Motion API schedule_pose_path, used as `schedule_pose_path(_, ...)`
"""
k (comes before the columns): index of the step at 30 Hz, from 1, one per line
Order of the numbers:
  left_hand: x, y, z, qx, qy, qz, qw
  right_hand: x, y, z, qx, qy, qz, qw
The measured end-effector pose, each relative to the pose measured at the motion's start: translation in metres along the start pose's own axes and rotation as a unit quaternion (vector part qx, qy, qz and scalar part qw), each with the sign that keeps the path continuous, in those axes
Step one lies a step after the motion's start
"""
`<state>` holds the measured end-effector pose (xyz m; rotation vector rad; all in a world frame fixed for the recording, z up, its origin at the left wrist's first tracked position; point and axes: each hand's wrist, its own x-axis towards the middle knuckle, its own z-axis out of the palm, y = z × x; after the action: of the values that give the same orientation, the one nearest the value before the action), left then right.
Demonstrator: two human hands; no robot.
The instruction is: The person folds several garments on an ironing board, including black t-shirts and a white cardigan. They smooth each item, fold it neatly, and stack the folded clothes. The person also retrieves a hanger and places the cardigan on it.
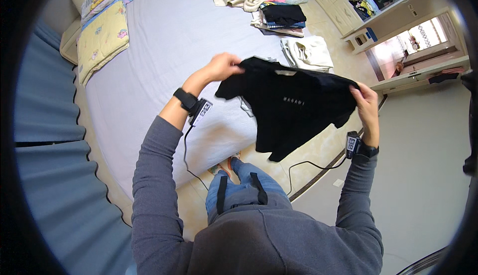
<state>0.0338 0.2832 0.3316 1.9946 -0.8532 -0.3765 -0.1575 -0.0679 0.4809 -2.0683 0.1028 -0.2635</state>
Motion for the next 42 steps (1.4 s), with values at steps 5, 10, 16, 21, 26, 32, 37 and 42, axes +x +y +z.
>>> schedule_pose_path(5,0.039,0.029,-0.029,0.141,0.222,0.121,0.957,-0.034,-0.042,-0.012,-0.138,0.073,-0.003,0.988)
schedule_pose_path(10,-0.008,-0.039,-0.059,0.002,0.262,0.077,0.962,-0.063,-0.037,0.104,-0.142,-0.144,-0.099,0.974)
schedule_pose_path(16,-0.131,-0.208,-0.046,0.024,0.344,-0.08,0.935,-0.111,0.06,0.325,-0.227,-0.336,-0.178,0.897)
schedule_pose_path(21,-0.258,-0.347,-0.008,0.122,0.377,-0.268,0.878,-0.184,0.15,0.512,-0.206,-0.486,-0.142,0.837)
schedule_pose_path(26,-0.379,-0.446,0.026,0.179,0.339,-0.402,0.831,-0.251,0.194,0.618,-0.064,-0.554,-0.112,0.823)
schedule_pose_path(32,-0.428,-0.47,0.066,0.048,0.487,-0.471,0.734,-0.162,0.289,0.541,-0.044,-0.298,-0.083,0.95)
schedule_pose_path(37,-0.372,-0.479,0.042,0.019,0.545,-0.474,0.691,-0.031,0.401,0.444,-0.213,0.034,0.118,0.969)
schedule_pose_path(42,-0.312,-0.501,0.031,0.027,0.435,-0.478,0.762,0.01,0.435,0.424,0.097,-0.092,0.415,0.9)
